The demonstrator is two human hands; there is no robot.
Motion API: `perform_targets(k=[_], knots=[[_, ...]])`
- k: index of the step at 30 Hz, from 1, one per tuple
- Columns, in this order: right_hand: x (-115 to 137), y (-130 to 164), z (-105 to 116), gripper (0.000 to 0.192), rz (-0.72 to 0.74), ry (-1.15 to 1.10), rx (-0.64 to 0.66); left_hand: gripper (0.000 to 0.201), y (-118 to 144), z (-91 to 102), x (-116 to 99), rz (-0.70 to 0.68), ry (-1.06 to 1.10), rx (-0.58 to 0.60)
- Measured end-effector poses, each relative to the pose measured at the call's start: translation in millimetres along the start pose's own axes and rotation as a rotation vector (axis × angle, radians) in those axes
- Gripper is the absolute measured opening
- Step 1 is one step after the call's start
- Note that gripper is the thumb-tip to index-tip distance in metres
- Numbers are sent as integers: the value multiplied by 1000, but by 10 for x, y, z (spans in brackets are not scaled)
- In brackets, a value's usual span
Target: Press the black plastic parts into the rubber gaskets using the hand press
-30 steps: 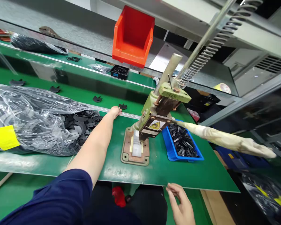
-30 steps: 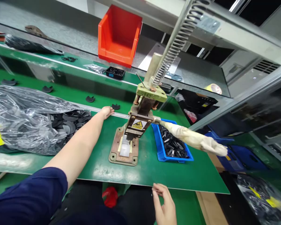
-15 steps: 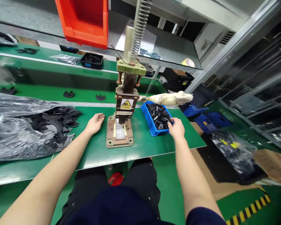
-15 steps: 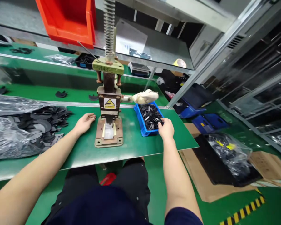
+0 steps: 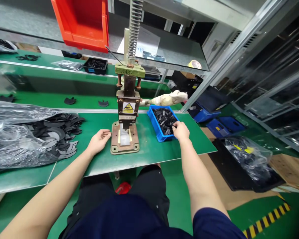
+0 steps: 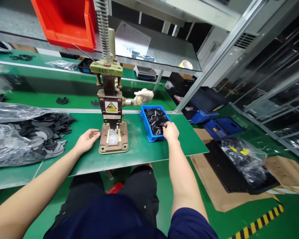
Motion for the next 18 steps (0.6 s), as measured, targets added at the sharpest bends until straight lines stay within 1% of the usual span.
perform_targets(k=[2, 4, 6, 8, 10, 11, 13, 15, 18], knots=[[68, 77, 68, 32, 40, -54, -54, 56, -15, 4, 17, 8, 3, -5], [172, 191, 145, 29, 101, -127, -113, 54, -16, 14, 13, 6, 13, -26], [326, 377, 190, 32, 203, -222, -153, 50, 36, 38, -34, -12, 31, -97], [526, 661, 164, 34, 341, -332, -155, 45, 187, 64, -144, -56, 20, -207], [744, 1029, 61, 32, 482, -444, -120, 39, 447, 52, -329, -139, -49, -277], [852, 1227, -11, 29, 546, -496, -94, 35, 603, 19, -447, -197, -99, -268], [1050, 1607, -167, 27, 645, -588, -46, 30, 921, -89, -696, -314, -159, -163], [1216, 1913, -303, 34, 716, -664, -4, 30, 1193, -197, -929, -428, -188, -51], [1395, 2181, -436, 49, 794, -743, 46, 36, 1427, -278, -1153, -543, -184, 28]])
Point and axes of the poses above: each hand's wrist, its own y-axis away from the middle knuckle, its own z-axis out of the back of the hand, x = y × z, the point moved 4 cm from there along -y, towards the middle knuckle, and after that the axes turned 10 degrees about -y, right-handed, at the moved point
